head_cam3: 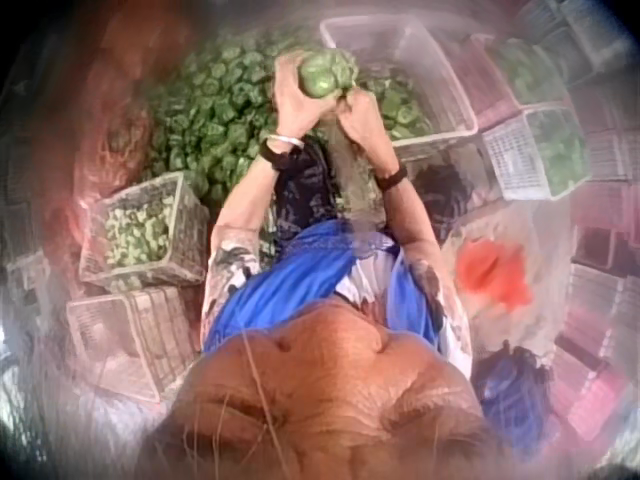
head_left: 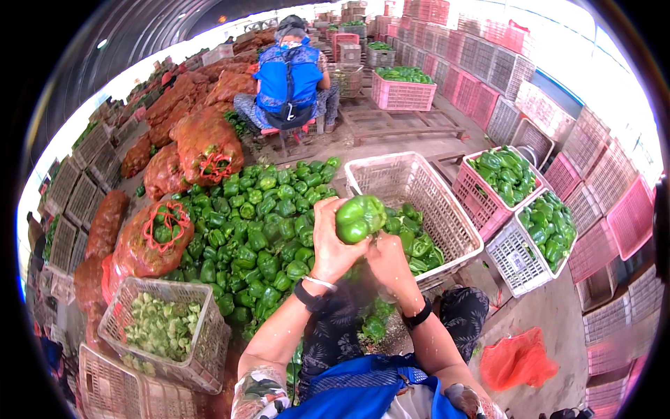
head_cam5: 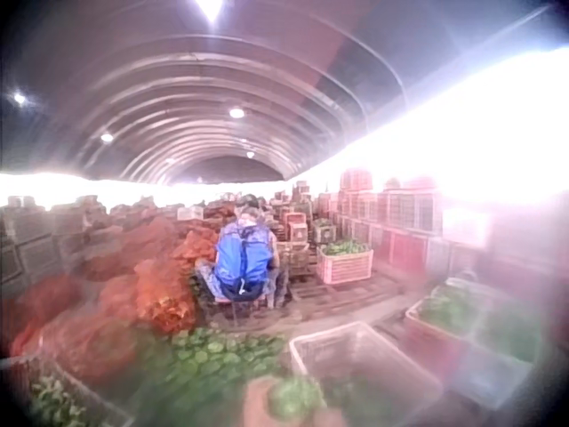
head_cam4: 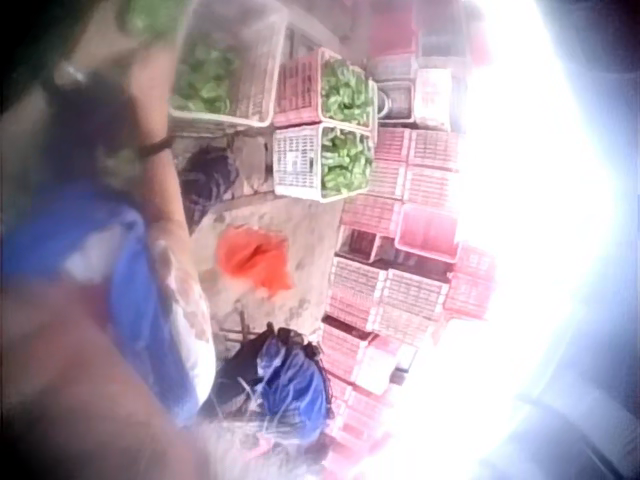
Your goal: The person uses a knife to core and deseed green bell peppers by hand, placing the processed peppers and stems into separate plastic crates.
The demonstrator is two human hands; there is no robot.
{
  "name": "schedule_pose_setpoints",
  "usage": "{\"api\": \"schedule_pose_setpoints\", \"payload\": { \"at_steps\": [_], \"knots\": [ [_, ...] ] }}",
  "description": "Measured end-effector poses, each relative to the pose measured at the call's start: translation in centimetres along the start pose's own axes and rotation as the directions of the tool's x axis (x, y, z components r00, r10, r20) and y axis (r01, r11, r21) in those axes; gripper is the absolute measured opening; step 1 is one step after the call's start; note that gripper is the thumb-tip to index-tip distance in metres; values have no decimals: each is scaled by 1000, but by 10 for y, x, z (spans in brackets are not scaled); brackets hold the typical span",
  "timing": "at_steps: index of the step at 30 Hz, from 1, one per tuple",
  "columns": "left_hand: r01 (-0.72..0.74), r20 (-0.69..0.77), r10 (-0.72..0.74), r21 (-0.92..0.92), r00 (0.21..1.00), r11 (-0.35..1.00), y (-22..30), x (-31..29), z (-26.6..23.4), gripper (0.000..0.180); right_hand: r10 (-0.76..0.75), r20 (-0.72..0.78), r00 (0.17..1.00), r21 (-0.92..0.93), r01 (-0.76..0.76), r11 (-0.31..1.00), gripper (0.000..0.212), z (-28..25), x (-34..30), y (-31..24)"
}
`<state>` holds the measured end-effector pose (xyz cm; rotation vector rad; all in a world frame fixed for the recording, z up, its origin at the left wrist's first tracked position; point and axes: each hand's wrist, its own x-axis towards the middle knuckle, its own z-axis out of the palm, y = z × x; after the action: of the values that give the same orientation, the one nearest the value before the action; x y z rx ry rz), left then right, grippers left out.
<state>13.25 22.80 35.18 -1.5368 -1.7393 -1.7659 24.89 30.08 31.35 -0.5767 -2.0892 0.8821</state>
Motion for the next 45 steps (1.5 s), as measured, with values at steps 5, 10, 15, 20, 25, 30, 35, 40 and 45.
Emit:
{"api": "schedule_pose_setpoints", "payload": {
  "at_steps": [5, 10, 15, 20, 25, 30, 35, 40, 45],
  "knots": [
    [35, 31, -30, -175, 999, 984, 6, 20, 19, 64, -14, -69, 998, 81, 20, 996, 18, -11, -2, 16],
    [372, 160, -360, -651, 919, 662, -5, 17, 52, 54, -5, -155, 988, -166, -21, 986, 20, -12, -23, 69],
    [482, 306, -519, -841, 798, 246, -39, 4, 70, 49, 130, -94, 987, -359, -155, 920, 19, -25, -41, 94],
    [473, 411, -458, -881, 788, 24, -35, 26, 67, 42, 371, -269, 888, -183, -426, 886, 24, -54, -44, 139],
    [590, 512, -408, -803, 756, 85, -45, 11, 73, 43, 78, -260, 962, 131, -45, 990, 55, -58, 14, 52],
    [669, 639, -330, -743, 695, -30, -49, 1, 70, 46, 330, -78, 941, 389, -276, 879, 29, -71, 18, 63],
    [572, 639, -349, -769, 685, -287, -51, -11, 61, 50, 645, -27, 763, 966, -145, 212, 21, -53, 9, 69],
    [504, 609, -371, -791, 701, -346, -55, -5, 58, 53, 448, -383, 808, 256, -373, 892, 51, -85, 13, 97],
    [620, 588, -265, -782, 764, 54, -52, -5, 57, 73, 453, -232, 861, 433, -326, 841, 45, -49, 12, 65]
  ]
}}
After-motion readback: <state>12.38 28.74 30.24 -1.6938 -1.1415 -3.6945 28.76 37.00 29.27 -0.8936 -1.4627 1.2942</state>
